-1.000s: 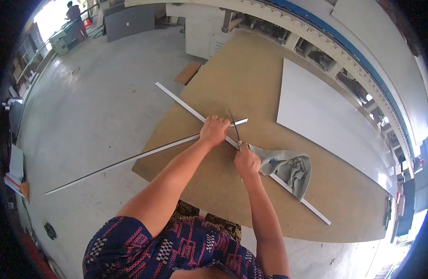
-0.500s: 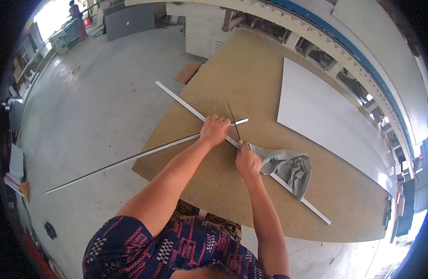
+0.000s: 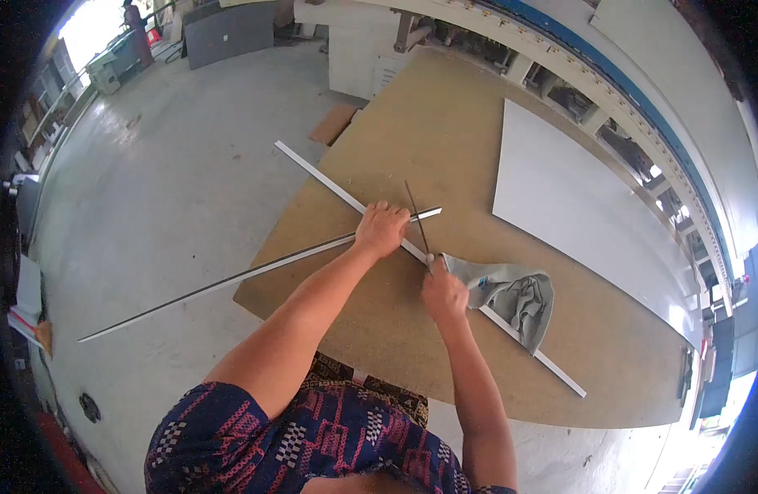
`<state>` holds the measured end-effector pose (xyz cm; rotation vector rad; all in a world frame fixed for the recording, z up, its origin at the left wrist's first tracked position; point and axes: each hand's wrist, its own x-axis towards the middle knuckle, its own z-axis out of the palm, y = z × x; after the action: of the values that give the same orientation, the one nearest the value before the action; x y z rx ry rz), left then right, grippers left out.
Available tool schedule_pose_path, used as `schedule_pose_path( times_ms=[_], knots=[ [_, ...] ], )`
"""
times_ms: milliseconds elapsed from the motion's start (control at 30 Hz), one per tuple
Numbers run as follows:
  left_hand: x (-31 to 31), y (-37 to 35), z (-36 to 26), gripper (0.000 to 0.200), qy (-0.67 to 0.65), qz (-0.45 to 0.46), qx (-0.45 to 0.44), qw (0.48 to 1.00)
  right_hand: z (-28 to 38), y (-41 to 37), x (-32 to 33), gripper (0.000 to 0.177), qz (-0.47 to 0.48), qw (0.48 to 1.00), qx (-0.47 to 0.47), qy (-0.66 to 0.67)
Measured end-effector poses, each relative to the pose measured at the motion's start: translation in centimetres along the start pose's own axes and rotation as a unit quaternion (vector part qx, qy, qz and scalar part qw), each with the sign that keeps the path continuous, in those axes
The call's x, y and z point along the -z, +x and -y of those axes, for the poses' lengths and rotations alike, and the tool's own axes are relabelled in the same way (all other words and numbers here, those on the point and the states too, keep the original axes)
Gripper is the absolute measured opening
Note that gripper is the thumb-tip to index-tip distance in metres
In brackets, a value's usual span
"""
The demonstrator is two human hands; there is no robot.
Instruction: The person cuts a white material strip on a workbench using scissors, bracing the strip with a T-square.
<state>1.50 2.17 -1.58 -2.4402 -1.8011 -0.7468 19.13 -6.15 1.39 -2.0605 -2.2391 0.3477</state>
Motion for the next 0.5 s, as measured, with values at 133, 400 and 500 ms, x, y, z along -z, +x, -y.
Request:
schedule_pose_path(
  times_ms=[133,400,500],
  knots=[
    [-0.3,0.1,0.2,0.011,0.000,-0.004,0.001,1.000,0.8,1.3,-0.6,0.048,-0.031,0.999,0.012,0.022],
    [-0.3,0.2,-0.2,0.011,0.029,0.009,-0.007,1.000,-1.9,-3.6,-0.5,0.046,-0.024,0.999,0.001,0.033],
    [-0.1,0.1,-0.1,0.011,0.014,-0.014,-0.015,1.000,0.2,0.2,-0.4,0.042,-0.028,0.999,-0.009,0.034]
  ],
)
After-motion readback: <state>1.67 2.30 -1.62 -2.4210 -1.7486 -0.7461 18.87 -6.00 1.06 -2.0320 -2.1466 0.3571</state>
